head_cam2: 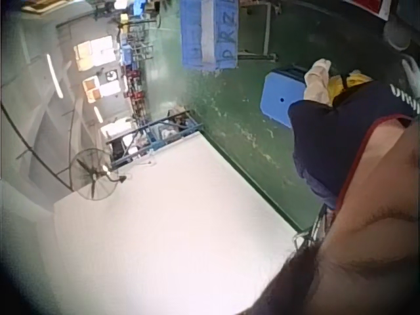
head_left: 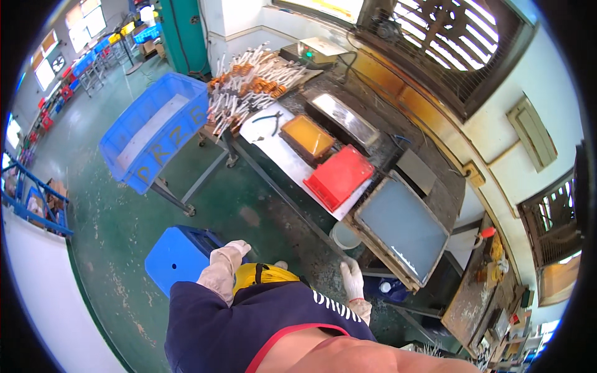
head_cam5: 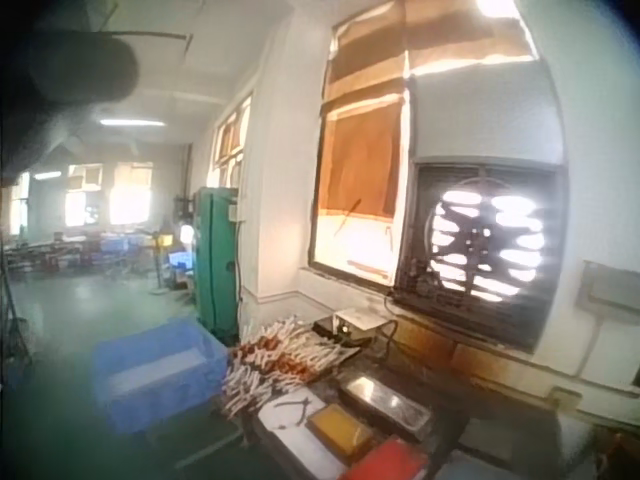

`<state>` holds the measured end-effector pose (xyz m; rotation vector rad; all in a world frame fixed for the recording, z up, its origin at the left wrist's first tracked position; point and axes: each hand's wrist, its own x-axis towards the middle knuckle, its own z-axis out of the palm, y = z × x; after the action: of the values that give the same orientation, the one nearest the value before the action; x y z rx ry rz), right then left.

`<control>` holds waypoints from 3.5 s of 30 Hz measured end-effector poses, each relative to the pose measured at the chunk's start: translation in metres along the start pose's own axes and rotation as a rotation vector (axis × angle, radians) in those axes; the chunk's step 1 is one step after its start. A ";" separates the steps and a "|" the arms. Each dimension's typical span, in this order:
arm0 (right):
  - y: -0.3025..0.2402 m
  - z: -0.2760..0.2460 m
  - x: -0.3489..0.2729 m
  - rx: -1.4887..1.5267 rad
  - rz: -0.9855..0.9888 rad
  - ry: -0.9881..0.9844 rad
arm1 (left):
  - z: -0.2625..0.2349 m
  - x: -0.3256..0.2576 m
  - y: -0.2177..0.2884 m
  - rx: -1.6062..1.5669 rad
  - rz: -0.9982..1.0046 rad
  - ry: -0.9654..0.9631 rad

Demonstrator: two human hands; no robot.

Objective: The person repeatedly picks up a copper-wound electrical component, places it into a red fixture, and dips the white wire ends into a heated bath, producing visible steam. They then remove the component and hang it on a metal rack alongside other finished units.

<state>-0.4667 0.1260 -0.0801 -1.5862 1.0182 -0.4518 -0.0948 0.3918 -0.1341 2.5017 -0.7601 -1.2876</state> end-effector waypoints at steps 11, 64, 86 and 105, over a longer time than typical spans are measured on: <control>-0.179 0.060 0.125 0.254 -0.253 -0.237 | 0.010 -0.065 -0.063 0.336 -0.082 0.040; -0.216 0.171 0.264 -0.496 -0.002 0.989 | -0.655 0.473 0.143 -0.264 -0.093 0.524; -0.217 0.172 0.266 -0.533 0.008 0.999 | -0.689 0.409 0.119 -0.495 -0.021 0.755; -0.209 0.166 0.262 -0.528 -0.068 0.968 | -0.567 0.174 0.272 -0.016 1.051 0.735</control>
<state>-0.1213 0.0114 0.0068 -1.8895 1.9293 -1.1280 0.3535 0.0502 0.1942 1.7846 -1.4761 -0.0147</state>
